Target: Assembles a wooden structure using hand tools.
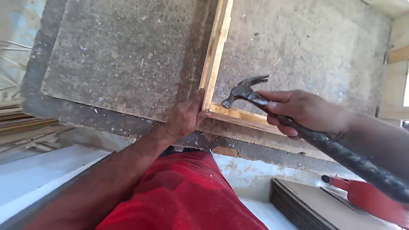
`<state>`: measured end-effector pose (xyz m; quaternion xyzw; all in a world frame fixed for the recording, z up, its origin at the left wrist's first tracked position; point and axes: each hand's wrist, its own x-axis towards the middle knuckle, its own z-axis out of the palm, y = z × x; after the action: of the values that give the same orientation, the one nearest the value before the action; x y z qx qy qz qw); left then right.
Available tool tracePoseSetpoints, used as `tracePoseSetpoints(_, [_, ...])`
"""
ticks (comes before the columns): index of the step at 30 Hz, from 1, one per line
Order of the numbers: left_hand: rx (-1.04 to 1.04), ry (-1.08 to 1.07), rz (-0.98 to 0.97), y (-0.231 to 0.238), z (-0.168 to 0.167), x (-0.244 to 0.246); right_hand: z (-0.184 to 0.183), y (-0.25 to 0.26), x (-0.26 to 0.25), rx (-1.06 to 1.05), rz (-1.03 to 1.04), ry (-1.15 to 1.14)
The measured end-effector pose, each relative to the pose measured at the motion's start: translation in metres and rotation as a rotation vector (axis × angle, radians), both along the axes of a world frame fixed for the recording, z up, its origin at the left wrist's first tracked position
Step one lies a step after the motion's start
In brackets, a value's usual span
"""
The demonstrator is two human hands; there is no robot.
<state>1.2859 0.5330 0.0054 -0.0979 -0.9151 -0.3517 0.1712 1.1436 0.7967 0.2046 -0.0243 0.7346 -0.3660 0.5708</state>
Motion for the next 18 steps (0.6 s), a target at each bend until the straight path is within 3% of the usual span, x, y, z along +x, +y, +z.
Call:
tracePoseSetpoints(10, [0.009, -0.053, 0.105, 0.012, 0.015, 0.017, -0.005, -0.01, -0.049, -0.094, 0.256, -0.071])
tracePoseSetpoints(18, [0.069, -0.081, 0.206, 0.025, 0.01, 0.021, -0.009, -0.035, -0.073, -0.056, 0.358, 0.037])
